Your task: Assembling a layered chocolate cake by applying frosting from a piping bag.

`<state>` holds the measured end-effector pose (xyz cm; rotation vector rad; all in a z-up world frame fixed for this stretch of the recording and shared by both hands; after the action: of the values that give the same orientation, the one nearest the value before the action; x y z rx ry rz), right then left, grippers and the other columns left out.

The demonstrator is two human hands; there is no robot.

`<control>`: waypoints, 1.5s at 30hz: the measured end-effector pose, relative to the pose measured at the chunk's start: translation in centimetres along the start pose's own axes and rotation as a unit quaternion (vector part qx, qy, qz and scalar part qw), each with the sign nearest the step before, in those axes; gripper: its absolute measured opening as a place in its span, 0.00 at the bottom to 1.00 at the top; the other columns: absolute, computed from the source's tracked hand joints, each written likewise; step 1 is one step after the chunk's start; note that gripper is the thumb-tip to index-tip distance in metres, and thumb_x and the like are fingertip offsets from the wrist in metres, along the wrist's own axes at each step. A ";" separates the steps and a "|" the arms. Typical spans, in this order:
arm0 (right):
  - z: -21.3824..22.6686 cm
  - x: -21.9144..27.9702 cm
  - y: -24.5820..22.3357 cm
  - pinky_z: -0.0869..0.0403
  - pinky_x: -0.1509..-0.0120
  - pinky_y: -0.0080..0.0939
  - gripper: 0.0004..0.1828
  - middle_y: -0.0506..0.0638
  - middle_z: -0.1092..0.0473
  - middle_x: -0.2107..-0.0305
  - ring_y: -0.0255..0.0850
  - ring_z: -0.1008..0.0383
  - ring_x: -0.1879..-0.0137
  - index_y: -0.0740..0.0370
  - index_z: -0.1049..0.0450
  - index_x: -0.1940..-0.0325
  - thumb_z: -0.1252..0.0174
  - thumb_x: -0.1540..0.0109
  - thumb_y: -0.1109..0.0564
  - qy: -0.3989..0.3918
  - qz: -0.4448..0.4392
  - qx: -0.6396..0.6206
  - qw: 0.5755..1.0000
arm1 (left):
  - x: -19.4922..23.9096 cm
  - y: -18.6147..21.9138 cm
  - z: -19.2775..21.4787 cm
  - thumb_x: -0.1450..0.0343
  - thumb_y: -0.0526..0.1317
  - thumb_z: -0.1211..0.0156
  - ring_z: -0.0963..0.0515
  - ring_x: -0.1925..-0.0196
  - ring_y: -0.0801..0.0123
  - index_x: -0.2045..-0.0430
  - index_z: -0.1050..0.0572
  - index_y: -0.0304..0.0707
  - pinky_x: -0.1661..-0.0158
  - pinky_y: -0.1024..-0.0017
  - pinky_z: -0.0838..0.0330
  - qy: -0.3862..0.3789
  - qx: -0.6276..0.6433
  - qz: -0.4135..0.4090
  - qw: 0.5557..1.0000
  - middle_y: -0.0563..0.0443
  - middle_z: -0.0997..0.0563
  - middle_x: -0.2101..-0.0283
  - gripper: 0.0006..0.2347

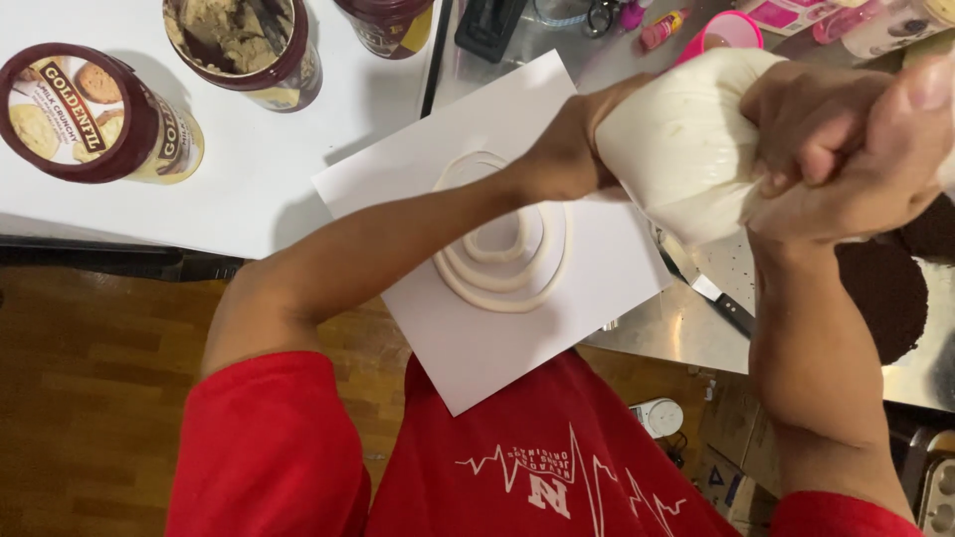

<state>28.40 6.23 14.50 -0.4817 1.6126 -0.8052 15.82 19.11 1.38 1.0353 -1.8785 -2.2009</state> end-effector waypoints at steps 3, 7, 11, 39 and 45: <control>-0.4 -0.6 1.1 0.42 0.75 0.48 0.32 0.52 0.51 0.91 0.44 0.51 0.85 0.59 0.49 0.81 0.63 0.22 0.49 0.066 0.012 -0.007 0.998 | -0.7 0.4 1.7 0.34 0.33 0.17 0.20 0.37 0.71 0.31 0.36 0.39 0.34 0.69 0.27 -0.010 0.005 -0.032 0.999 0.49 0.19 0.39 0.37; -1.5 -1.9 3.4 0.42 0.79 0.43 0.30 0.51 0.51 0.92 0.41 0.52 0.89 0.58 0.49 0.80 0.63 0.23 0.48 0.060 0.039 -0.018 0.997 | -1.1 -1.5 3.8 0.34 0.34 0.17 0.21 0.38 0.72 0.29 0.39 0.39 0.35 0.69 0.25 -0.012 0.050 -0.037 0.998 0.49 0.20 0.38 0.39; -3.4 -2.4 4.1 0.45 0.76 0.42 0.32 0.52 0.51 0.93 0.41 0.55 0.88 0.54 0.51 0.82 0.64 0.23 0.48 0.031 0.029 -0.032 0.999 | -0.6 -1.5 6.0 0.33 0.35 0.15 0.19 0.41 0.73 0.32 0.34 0.40 0.39 0.71 0.22 0.000 0.027 -0.053 0.998 0.49 0.18 0.42 0.36; -1.3 -0.1 0.7 0.47 0.74 0.43 0.35 0.55 0.51 0.91 0.43 0.55 0.83 0.58 0.52 0.84 0.62 0.22 0.48 0.033 -0.002 0.033 0.999 | 0.2 -1.5 0.7 0.33 0.33 0.17 0.22 0.39 0.70 0.33 0.36 0.38 0.36 0.69 0.25 0.005 0.043 -0.080 0.996 0.51 0.20 0.40 0.36; -0.4 1.7 -1.7 0.46 0.73 0.45 0.34 0.55 0.50 0.90 0.43 0.55 0.83 0.61 0.50 0.82 0.61 0.20 0.50 0.064 -0.024 0.035 0.997 | 1.3 0.7 -1.3 0.35 0.33 0.18 0.20 0.39 0.70 0.34 0.34 0.36 0.36 0.69 0.23 -0.020 0.042 -0.033 0.998 0.50 0.19 0.42 0.35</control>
<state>27.42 3.95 14.60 -0.4269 1.6896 -0.9424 15.23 17.25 1.41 1.0916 -1.9987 -2.2102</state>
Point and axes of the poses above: each hand's wrist, its own x-axis away from the middle knuckle, its own z-axis out of the back of the hand, y = z × x, the point moved 3 cm from there along -x, towards the middle knuckle
